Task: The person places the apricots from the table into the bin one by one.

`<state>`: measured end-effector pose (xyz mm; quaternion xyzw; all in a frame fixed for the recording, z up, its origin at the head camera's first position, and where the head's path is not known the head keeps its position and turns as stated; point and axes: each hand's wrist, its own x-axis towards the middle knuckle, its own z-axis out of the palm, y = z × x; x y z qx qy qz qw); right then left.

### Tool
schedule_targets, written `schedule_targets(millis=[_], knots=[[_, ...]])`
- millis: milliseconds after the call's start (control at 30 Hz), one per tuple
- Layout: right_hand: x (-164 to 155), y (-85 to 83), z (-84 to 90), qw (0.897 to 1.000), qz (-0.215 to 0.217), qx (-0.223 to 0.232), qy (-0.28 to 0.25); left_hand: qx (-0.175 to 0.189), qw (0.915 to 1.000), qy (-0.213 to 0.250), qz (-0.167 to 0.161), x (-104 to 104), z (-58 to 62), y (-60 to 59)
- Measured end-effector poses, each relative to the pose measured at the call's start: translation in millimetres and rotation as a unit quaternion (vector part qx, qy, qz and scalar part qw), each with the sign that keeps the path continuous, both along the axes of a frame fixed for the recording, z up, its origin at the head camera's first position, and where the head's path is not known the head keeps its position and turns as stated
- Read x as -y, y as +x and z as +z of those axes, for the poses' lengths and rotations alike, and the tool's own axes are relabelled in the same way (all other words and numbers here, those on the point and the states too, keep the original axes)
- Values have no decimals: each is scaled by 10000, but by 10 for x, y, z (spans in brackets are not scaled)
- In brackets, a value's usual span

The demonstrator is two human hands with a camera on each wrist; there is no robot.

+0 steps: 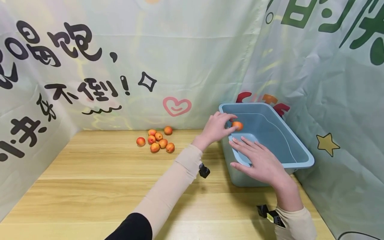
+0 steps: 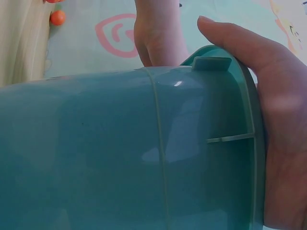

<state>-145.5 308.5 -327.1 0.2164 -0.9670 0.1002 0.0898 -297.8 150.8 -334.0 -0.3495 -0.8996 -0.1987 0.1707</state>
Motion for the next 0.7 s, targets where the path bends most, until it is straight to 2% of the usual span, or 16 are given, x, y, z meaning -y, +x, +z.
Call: schedule_targets(millis=[167, 400, 700], knots=[[-2, 4, -5, 10000, 4, -70, 7, -134, 9999, -99, 21, 21, -26, -1], [1, 6, -2, 10000, -25, -58, 53, -218, 9997, 37, 35, 95, -62, 0], [-5, 4, -2, 10000, -42, -29, 54, -350, 9993, 57, 91, 277, -110, 71]])
